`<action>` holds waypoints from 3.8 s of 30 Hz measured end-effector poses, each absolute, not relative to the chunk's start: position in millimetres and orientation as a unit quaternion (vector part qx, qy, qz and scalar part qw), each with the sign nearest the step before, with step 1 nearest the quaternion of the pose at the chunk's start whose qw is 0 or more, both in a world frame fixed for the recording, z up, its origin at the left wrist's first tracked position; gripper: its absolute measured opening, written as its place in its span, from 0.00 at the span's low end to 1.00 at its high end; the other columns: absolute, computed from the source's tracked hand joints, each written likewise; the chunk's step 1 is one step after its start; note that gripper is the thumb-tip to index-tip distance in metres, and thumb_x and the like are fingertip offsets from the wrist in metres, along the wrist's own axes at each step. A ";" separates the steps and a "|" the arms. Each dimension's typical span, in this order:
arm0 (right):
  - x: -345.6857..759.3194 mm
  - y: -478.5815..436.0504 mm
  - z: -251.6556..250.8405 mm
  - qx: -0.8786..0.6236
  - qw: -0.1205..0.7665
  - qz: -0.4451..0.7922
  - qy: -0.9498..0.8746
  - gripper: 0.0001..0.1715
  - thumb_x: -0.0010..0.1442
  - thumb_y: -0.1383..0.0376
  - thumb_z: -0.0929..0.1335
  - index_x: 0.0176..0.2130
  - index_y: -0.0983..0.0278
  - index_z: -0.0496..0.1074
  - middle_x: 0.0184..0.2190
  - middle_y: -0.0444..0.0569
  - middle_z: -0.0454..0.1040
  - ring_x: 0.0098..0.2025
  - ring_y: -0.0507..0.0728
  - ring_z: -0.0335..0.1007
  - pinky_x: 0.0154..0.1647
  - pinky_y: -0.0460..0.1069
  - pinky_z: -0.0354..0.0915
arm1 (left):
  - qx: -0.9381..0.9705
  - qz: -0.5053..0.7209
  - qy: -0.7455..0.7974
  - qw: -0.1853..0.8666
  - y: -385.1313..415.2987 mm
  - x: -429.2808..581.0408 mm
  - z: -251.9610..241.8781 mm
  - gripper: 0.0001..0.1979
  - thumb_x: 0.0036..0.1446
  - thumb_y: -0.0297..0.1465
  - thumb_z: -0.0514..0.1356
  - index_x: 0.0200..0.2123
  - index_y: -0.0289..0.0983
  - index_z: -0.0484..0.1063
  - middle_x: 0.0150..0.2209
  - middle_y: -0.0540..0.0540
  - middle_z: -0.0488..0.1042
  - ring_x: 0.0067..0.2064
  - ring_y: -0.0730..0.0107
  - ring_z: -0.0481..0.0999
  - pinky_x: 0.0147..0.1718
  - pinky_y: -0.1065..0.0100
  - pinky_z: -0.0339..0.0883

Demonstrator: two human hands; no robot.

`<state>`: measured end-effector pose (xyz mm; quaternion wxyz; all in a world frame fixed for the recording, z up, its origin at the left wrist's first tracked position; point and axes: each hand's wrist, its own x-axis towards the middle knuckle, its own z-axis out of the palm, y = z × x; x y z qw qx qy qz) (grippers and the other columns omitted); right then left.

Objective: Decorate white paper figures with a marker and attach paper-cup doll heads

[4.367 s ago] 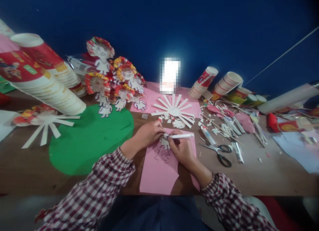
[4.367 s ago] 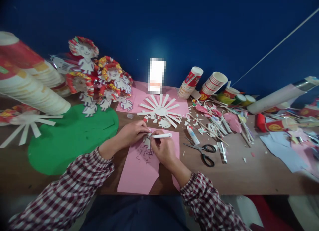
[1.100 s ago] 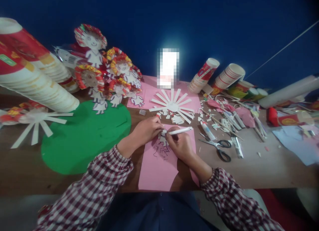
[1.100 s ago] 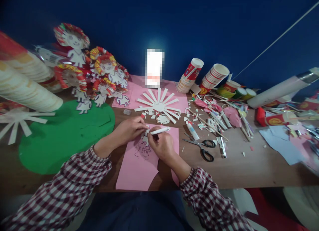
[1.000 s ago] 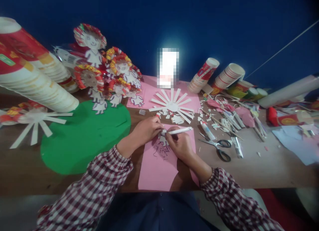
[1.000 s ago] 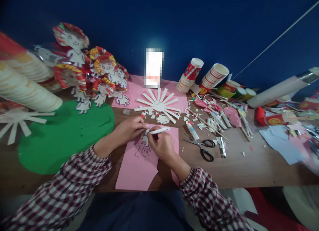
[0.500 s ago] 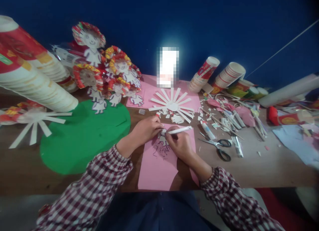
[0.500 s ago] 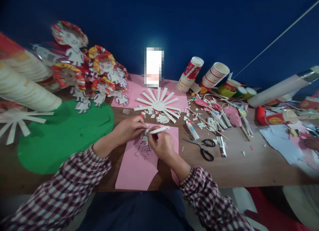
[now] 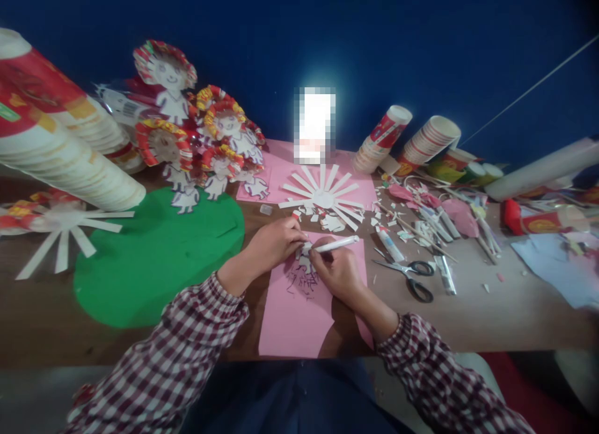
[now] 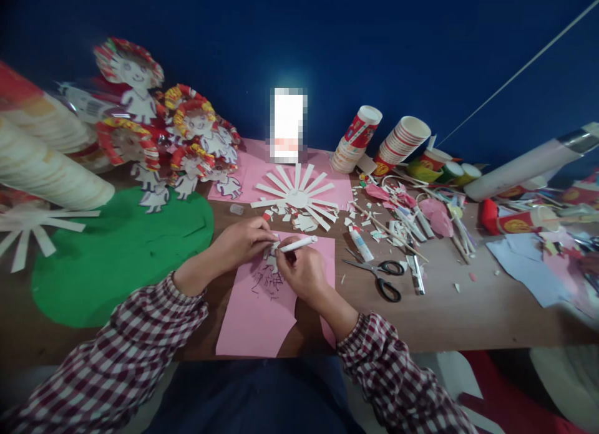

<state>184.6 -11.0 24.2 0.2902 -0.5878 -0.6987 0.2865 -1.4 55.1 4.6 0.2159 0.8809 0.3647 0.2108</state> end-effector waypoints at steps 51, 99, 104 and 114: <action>183.7 -14.0 24.3 -0.589 0.287 0.315 -0.686 0.11 0.61 0.58 0.63 0.33 0.63 0.69 0.20 0.43 0.70 0.22 0.53 0.67 0.25 0.46 0.60 | 0.876 0.204 0.378 0.217 54.3 -0.6 5.5 0.07 0.57 0.29 0.62 0.38 0.41 0.78 0.39 0.47 0.73 0.38 0.69 0.74 0.34 0.70 0.64; 187.5 -13.9 17.0 -0.545 0.282 0.322 -0.721 0.09 0.60 0.60 0.65 0.33 0.63 0.69 0.20 0.43 0.69 0.21 0.52 0.64 0.23 0.45 0.58 | 0.869 0.194 0.390 0.233 54.4 -0.1 8.6 0.06 0.57 0.29 0.63 0.39 0.40 0.78 0.39 0.47 0.73 0.39 0.68 0.73 0.36 0.70 0.64; 188.1 -13.7 16.6 -0.544 0.286 0.343 -0.710 0.09 0.61 0.60 0.65 0.34 0.63 0.69 0.20 0.42 0.68 0.21 0.51 0.65 0.23 0.45 0.58 | 0.871 0.196 0.388 0.230 54.5 -0.3 6.9 0.07 0.57 0.29 0.63 0.39 0.40 0.78 0.39 0.47 0.73 0.39 0.69 0.73 0.35 0.70 0.64; 186.9 -13.8 18.9 -0.542 0.284 0.327 -0.720 0.08 0.60 0.61 0.65 0.32 0.63 0.70 0.19 0.42 0.68 0.21 0.51 0.64 0.22 0.45 0.58 | 0.871 0.194 0.388 0.231 54.4 -0.4 7.0 0.07 0.57 0.29 0.62 0.40 0.40 0.78 0.39 0.47 0.73 0.39 0.69 0.73 0.35 0.70 0.64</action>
